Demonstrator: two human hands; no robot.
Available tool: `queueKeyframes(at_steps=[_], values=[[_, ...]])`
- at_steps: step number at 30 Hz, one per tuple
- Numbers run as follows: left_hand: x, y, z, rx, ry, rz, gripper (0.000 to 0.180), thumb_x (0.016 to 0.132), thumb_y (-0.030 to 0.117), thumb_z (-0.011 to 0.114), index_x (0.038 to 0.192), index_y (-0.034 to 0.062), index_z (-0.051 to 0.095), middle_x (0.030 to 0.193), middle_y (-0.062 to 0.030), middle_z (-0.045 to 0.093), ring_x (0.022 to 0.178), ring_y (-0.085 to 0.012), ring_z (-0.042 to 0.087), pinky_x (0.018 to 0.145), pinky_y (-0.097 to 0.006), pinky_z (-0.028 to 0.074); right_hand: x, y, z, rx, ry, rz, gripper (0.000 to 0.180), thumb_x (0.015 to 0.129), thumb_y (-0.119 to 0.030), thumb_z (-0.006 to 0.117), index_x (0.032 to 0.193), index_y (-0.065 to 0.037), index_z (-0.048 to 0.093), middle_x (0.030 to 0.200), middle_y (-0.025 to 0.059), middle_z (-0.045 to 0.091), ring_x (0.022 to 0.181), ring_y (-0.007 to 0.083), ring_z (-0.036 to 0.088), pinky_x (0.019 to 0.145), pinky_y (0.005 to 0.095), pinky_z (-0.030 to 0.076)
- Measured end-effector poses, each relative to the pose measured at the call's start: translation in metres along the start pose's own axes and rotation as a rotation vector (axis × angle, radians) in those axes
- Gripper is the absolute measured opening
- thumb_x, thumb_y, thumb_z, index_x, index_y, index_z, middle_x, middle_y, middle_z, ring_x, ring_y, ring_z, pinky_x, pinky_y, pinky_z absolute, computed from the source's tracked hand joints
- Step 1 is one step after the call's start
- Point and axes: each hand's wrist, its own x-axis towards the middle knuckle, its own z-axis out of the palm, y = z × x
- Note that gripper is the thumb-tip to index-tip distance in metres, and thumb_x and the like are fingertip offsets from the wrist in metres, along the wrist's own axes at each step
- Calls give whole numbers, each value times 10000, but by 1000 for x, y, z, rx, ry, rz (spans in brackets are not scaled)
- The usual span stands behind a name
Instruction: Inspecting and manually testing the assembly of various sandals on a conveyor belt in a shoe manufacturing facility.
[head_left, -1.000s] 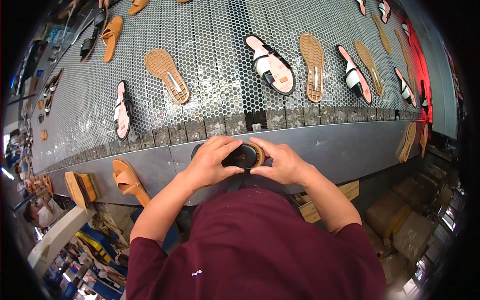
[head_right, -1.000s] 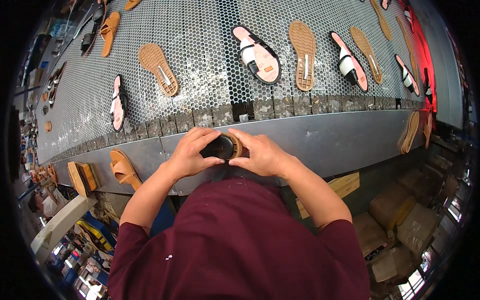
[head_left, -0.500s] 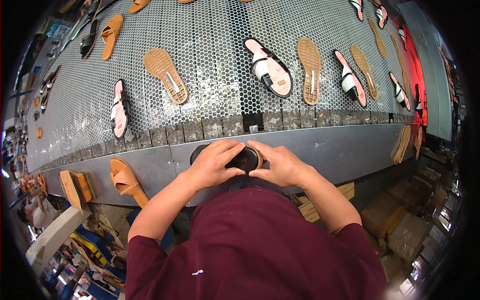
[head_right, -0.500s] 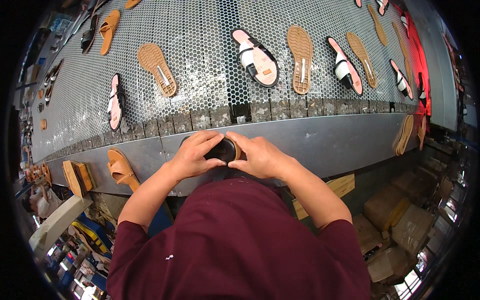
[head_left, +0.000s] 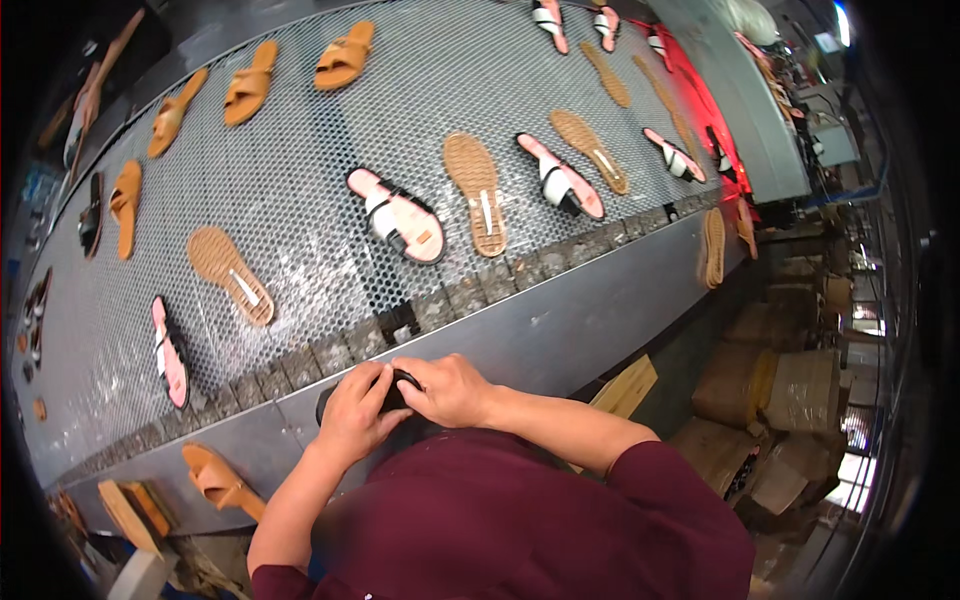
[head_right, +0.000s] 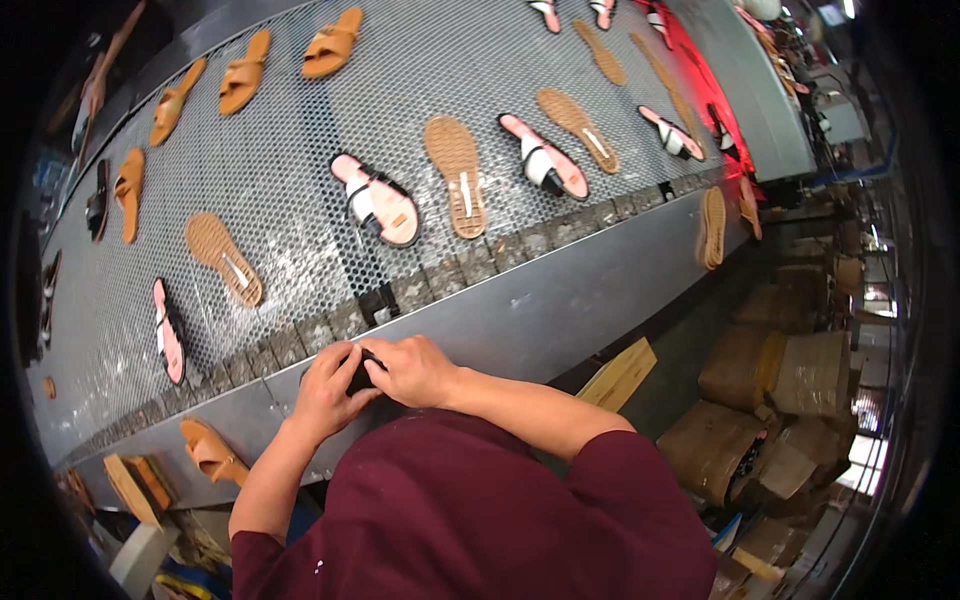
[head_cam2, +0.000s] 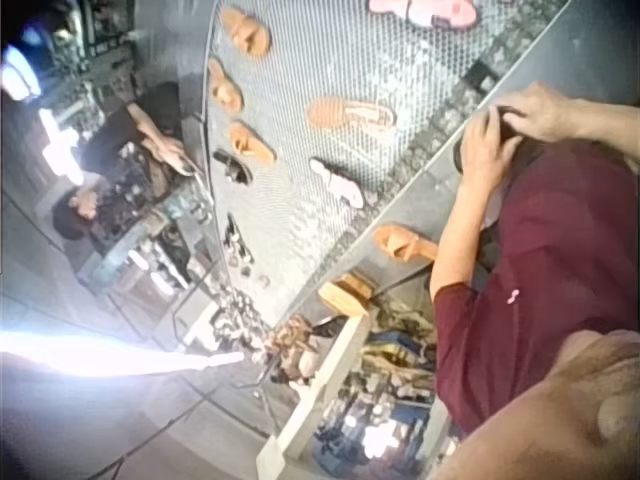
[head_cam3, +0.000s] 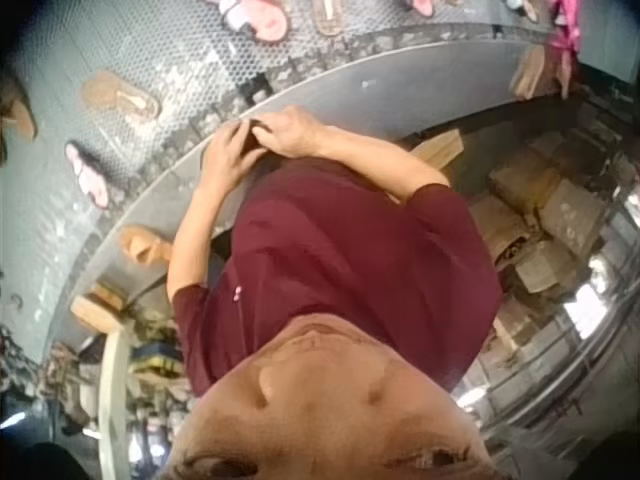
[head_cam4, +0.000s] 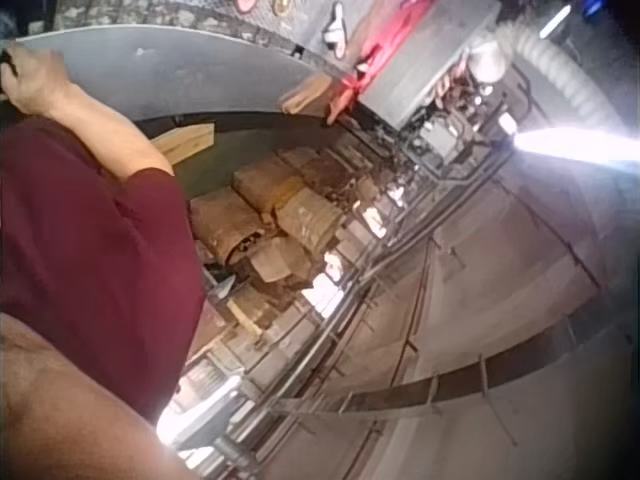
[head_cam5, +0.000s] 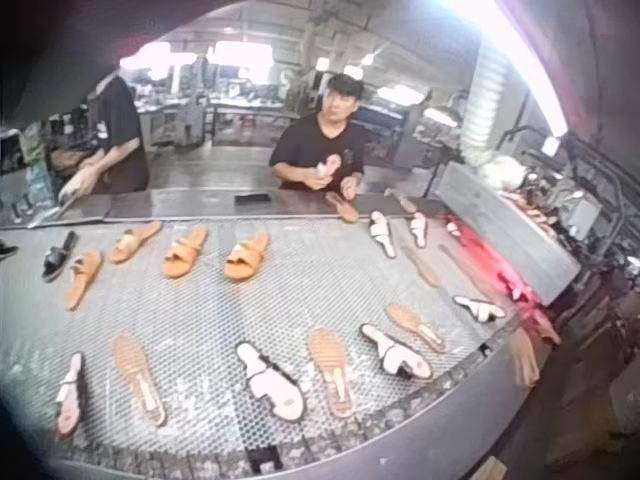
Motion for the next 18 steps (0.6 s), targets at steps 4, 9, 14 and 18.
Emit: queueKeyframes(at_steps=[4,9,14,18], values=[[29,9,-26,-30,-54,-106,851,593,298,903,1314,12,553,1320,-189,549,1264,-419,485,1068,-488,394,11,17,-31,17,-28,6,290,857,-190,652,1112,-53,667,725,190,672,623,360,663,595,444,542],[39,-29,-31,-862,-267,-732,536,840,218,735,1282,-45,584,1154,-126,663,1067,-174,613,939,-319,476,57,34,-76,109,-236,39,300,875,-154,649,1142,-18,673,934,133,729,810,158,688,767,302,544],[57,-8,-30,-686,-164,-883,336,882,205,703,1092,-56,675,928,-85,715,787,-157,663,720,-322,532,84,28,-81,464,-153,291,370,911,-219,697,1186,25,646,929,49,695,807,102,624,745,283,527],[45,-8,-13,-1029,115,-968,326,904,189,683,1090,-77,658,916,-102,714,757,-139,669,687,-292,544,62,47,-42,628,-371,532,352,933,-216,686,1196,12,639,955,45,696,780,92,630,671,273,522]])
